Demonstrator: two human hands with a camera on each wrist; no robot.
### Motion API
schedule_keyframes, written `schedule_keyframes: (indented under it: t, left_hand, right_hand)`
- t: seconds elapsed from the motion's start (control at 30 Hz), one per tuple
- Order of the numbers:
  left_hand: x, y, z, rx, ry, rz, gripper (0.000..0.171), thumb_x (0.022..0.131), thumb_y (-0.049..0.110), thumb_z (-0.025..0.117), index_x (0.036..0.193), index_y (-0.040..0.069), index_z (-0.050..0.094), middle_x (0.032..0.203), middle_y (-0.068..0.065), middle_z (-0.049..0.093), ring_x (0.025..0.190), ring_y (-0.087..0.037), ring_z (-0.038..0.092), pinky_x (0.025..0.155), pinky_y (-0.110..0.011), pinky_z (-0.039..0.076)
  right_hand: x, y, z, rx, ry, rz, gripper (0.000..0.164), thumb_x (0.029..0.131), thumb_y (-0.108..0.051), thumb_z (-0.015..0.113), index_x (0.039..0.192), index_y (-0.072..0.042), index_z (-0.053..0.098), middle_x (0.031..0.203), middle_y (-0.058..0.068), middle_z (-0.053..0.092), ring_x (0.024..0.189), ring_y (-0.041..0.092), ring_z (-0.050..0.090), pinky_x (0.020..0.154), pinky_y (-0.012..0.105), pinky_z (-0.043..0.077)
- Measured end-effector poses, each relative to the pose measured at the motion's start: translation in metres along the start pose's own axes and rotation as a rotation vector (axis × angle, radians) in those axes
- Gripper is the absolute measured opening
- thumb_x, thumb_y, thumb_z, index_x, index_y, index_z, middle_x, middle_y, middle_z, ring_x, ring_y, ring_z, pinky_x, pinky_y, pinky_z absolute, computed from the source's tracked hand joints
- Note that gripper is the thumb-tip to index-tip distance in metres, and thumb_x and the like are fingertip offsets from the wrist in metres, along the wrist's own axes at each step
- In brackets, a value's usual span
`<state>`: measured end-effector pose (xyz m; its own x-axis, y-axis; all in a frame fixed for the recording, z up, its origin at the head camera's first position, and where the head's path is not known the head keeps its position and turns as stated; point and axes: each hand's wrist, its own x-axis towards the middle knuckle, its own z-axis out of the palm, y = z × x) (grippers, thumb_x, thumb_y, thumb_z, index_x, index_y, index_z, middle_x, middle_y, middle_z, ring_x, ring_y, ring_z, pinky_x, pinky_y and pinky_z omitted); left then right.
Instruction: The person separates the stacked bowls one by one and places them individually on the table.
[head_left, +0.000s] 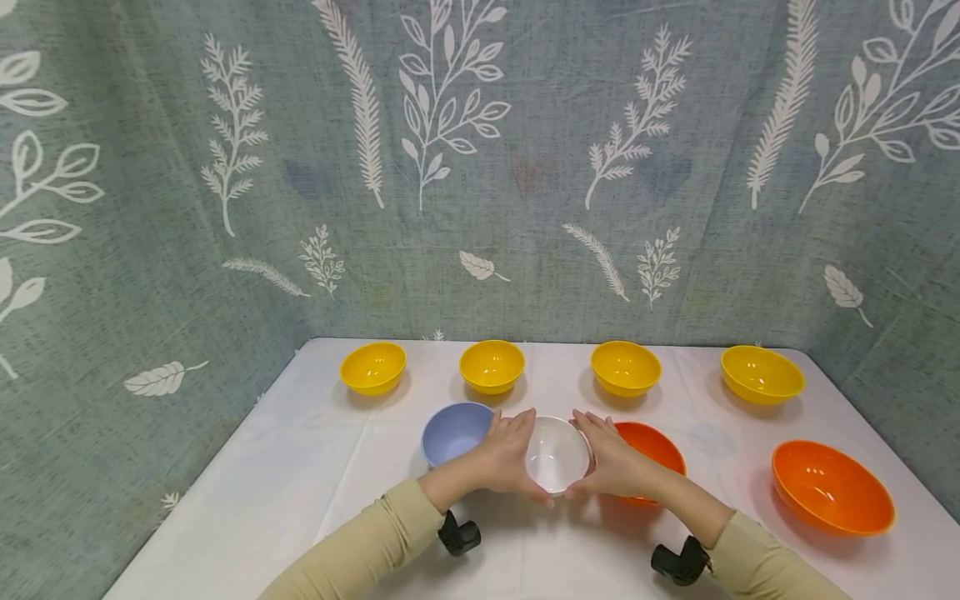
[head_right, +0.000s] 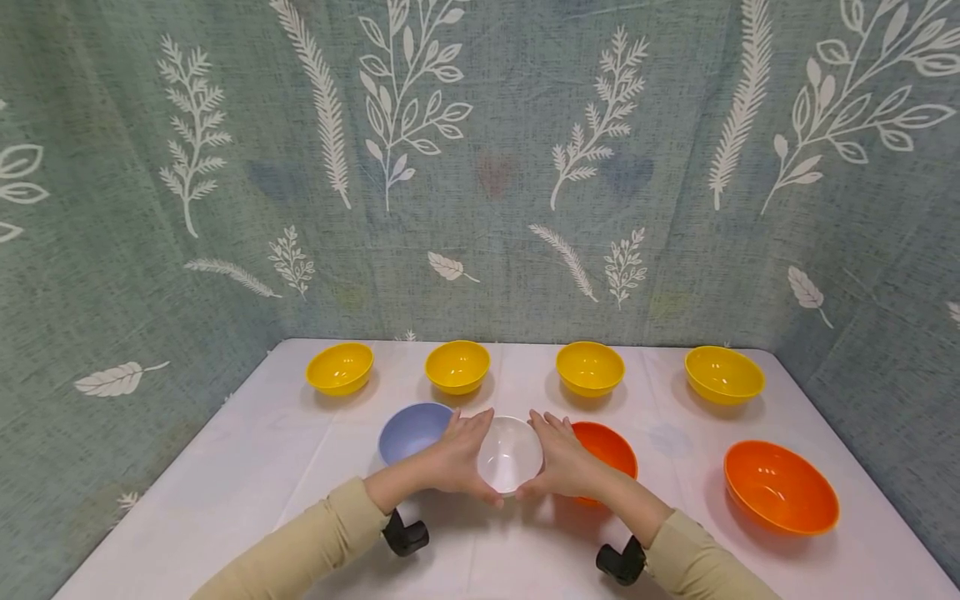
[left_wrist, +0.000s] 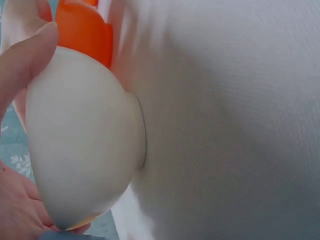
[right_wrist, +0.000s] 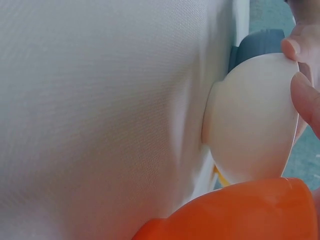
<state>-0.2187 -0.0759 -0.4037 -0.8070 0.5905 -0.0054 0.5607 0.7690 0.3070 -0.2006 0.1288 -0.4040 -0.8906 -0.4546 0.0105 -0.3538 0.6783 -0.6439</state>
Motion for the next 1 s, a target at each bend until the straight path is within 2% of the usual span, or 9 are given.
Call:
schedule_keyframes:
  t: [0.17, 0.37, 0.47, 0.77, 0.87, 1.0]
  left_hand:
    - [0.001, -0.002, 0.003, 0.029, 0.053, 0.032, 0.116, 0.054, 0.053, 0.081, 0.138, -0.007, 0.028, 0.139, -0.018, 0.037, 0.122, -0.032, 0.039, 0.109, -0.056, 0.012]
    - [0.000, -0.002, 0.005, 0.026, 0.089, 0.051, 0.115, 0.054, 0.054, 0.081, 0.137, -0.008, 0.029, 0.138, -0.019, 0.039, 0.122, -0.033, 0.040, 0.108, -0.056, 0.014]
    - [0.000, 0.000, 0.004, 0.019, 0.101, 0.054, 0.115, 0.054, 0.054, 0.080, 0.137, -0.007, 0.030, 0.138, -0.019, 0.039, 0.122, -0.033, 0.040, 0.108, -0.056, 0.015]
    - [-0.003, 0.004, -0.013, -0.097, 0.115, 0.025, 0.116, 0.053, 0.049, 0.083, 0.139, -0.005, 0.027, 0.142, -0.018, 0.033, 0.132, -0.035, 0.026, 0.111, -0.051, 0.008]
    - [-0.005, 0.005, -0.020, -0.119, 0.126, 0.016, 0.117, 0.052, 0.047, 0.083, 0.139, -0.005, 0.026, 0.143, -0.020, 0.031, 0.132, -0.039, 0.025, 0.111, -0.051, 0.008]
    - [-0.010, 0.007, -0.031, -0.169, 0.140, 0.003, 0.117, 0.052, 0.044, 0.084, 0.140, -0.005, 0.025, 0.145, -0.021, 0.028, 0.132, -0.041, 0.022, 0.111, -0.051, 0.010]
  right_hand:
    - [-0.001, 0.000, -0.001, 0.000, -0.010, 0.026, 0.106, 0.063, -0.036, 0.082, 0.140, 0.007, 0.023, 0.145, 0.025, 0.027, 0.134, 0.047, 0.010, 0.103, 0.065, 0.012]
    - [-0.006, 0.000, -0.009, 0.015, 0.005, -0.002, 0.103, 0.065, -0.031, 0.082, 0.140, 0.007, 0.023, 0.141, 0.020, 0.036, 0.134, 0.047, 0.009, 0.101, 0.066, 0.016]
    - [-0.010, 0.001, -0.015, 0.033, 0.010, -0.017, 0.102, 0.067, -0.032, 0.081, 0.141, 0.005, 0.022, 0.142, 0.019, 0.036, 0.135, 0.046, 0.009, 0.102, 0.064, 0.016]
    - [-0.025, 0.007, -0.033, -0.014, 0.093, -0.010, 0.097, 0.071, -0.040, 0.075, 0.142, 0.000, 0.023, 0.146, 0.023, 0.023, 0.134, 0.047, 0.007, 0.099, 0.069, 0.015]
    - [-0.030, 0.009, -0.038, -0.026, 0.127, -0.015, 0.092, 0.074, -0.039, 0.073, 0.142, -0.001, 0.025, 0.146, 0.026, 0.021, 0.134, 0.048, 0.006, 0.101, 0.068, 0.010]
    - [-0.035, 0.017, -0.042, -0.032, 0.150, -0.033, 0.085, 0.078, -0.036, 0.069, 0.140, 0.004, 0.027, 0.145, 0.028, 0.023, 0.134, 0.047, 0.006, 0.104, 0.064, 0.000]
